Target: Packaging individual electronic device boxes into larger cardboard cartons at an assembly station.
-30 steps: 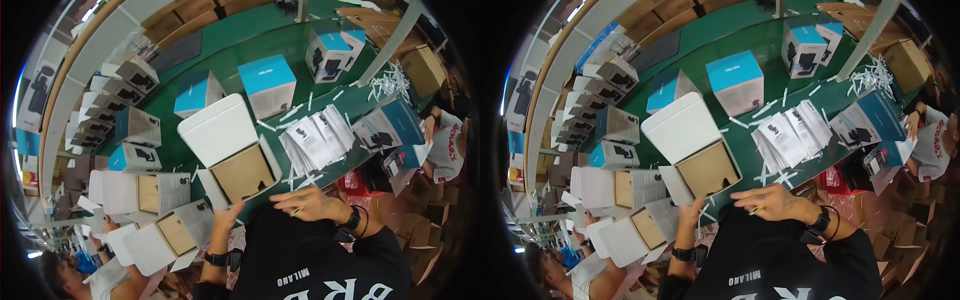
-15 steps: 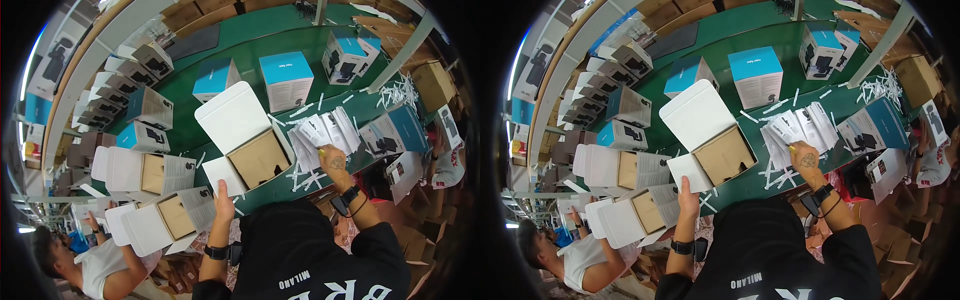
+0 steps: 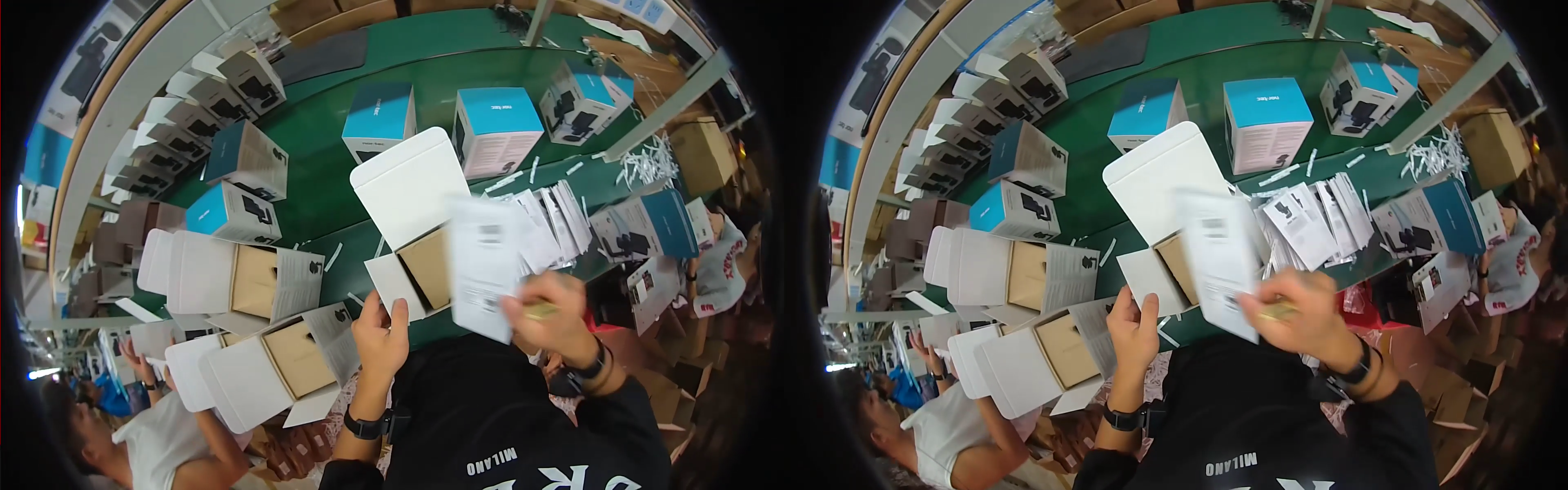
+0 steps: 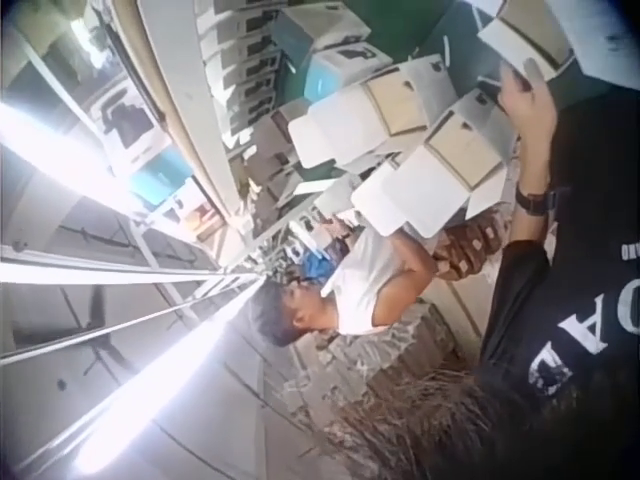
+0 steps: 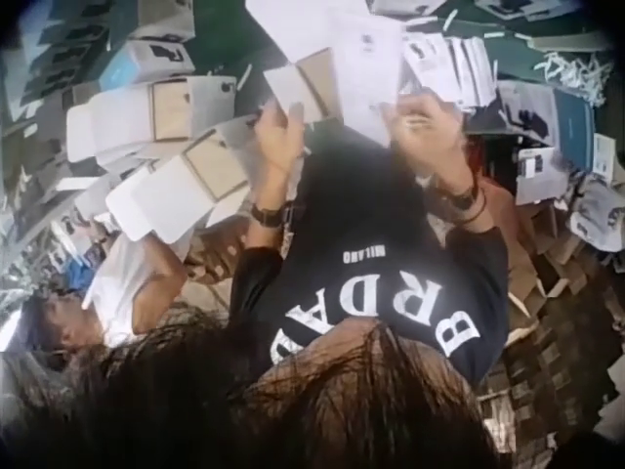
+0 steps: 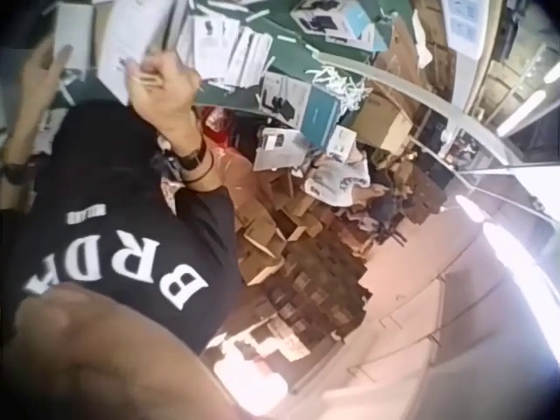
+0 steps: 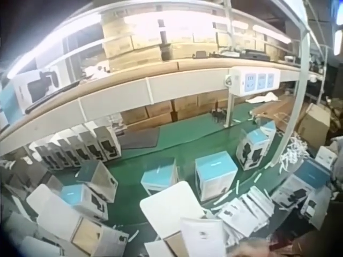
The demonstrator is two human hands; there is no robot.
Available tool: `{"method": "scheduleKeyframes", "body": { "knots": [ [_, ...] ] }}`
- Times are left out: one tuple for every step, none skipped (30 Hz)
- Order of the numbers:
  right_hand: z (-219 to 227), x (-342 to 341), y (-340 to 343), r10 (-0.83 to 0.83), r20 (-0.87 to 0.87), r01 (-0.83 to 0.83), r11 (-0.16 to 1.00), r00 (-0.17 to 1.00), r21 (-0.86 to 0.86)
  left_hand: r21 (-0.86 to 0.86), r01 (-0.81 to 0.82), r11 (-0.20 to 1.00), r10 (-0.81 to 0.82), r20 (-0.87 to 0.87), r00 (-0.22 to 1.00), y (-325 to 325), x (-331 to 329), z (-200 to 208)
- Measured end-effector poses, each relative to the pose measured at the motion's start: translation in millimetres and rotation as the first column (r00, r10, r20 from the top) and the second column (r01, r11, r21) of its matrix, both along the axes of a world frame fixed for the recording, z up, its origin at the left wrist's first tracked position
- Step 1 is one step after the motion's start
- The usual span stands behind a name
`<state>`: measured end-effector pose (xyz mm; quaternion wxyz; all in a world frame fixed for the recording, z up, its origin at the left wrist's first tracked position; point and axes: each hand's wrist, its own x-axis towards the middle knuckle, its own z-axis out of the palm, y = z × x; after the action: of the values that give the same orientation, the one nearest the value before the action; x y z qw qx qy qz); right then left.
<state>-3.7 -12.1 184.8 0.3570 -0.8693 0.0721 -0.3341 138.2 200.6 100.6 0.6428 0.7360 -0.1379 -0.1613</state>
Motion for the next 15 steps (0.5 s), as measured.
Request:
{"method": "scheduleKeyframes", "body": {
  "knots": [
    [-9.5,19.6,12.1,0.007,-0.045,-0.007,1.0,0.999,-0.002,-0.011,0.012,1.0,-0.013,-0.009,1.0,4.6,-0.7,-0.4],
    [-21.7,37.9,18.1,0.022,-0.086,-0.023,1.0,0.996,-0.012,0.008,0.048,0.999,-0.048,-0.004,0.999,5.7,0.4,-1.0],
    [-23.5,51.3,21.1,0.016,-0.092,-0.019,0.999,0.996,-0.031,0.028,0.083,0.996,-0.083,0.001,0.997,6.5,1.9,-1.4],
    [-25.1,63.5,27.1,-0.001,-0.137,-0.012,0.996,0.991,-0.093,0.055,0.117,0.992,-0.118,0.007,0.993,11.2,4.9,-1.4],
    [-27.6,73.0,34.0,-0.021,-0.181,-0.007,0.988,0.983,-0.155,0.042,0.121,0.992,-0.121,0.005,0.993,13.9,6.6,-1.1],
    [-32.8,82.9,42.3,-0.023,-0.181,-0.007,0.986,0.983,-0.166,0.004,0.114,0.994,-0.114,-0.007,0.993,15.0,8.6,-1.7],
    [-38.3,91.5,51.2,-0.05,-0.184,0.012,0.98,0.982,-0.201,-0.034,0.107,0.994,-0.108,-0.02,0.994,15.8,10.5,-2.1],
    [-42.7,90.5,57.9,-0.083,-0.193,0.036,0.97,0.978,-0.239,-0.077,0.105,0.991,-0.109,-0.041,0.993,15.7,6.8,-1.4],
    [-48.7,87.3,63.1,-0.118,-0.201,0.059,0.959,0.972,-0.277,-0.094,0.112,0.989,-0.117,-0.048,0.992,17.0,4.3,-0.2],
    [-60.8,80.4,69.2,-0.13,-0.208,0.065,0.954,0.97,-0.292,-0.097,0.114,0.989,-0.123,-0.091,0.988,18.4,1.4,1.4],
    [-77.6,76.9,76.0,-0.146,-0.155,0.1,0.957,0.977,-0.272,-0.1,0.127,0.987,-0.139,-0.119,0.983,18.0,6.3,4.1],
    [-92.4,73.0,82.0,-0.164,-0.101,0.134,0.959,0.981,-0.251,-0.102,0.142,0.985,-0.156,-0.147,0.977,17.1,11.0,6.0],
    [-92.3,73.1,87.0,-0.168,-0.052,0.152,0.962,0.984,-0.225,-0.113,0.148,0.983,-0.163,-0.145,0.976,19.5,13.7,3.7],
    [-90.2,71.4,88.4,-0.175,-0.05,0.159,0.959,0.983,-0.235,-0.034,0.176,0.984,-0.177,-0.033,0.984,22.9,16.5,-1.8],
    [-86.2,68.3,89.2,-0.152,-0.158,0.105,0.957,0.976,-0.271,0.049,0.194,0.98,-0.198,0.079,0.977,25.7,19.0,-7.5]
  ]
}}
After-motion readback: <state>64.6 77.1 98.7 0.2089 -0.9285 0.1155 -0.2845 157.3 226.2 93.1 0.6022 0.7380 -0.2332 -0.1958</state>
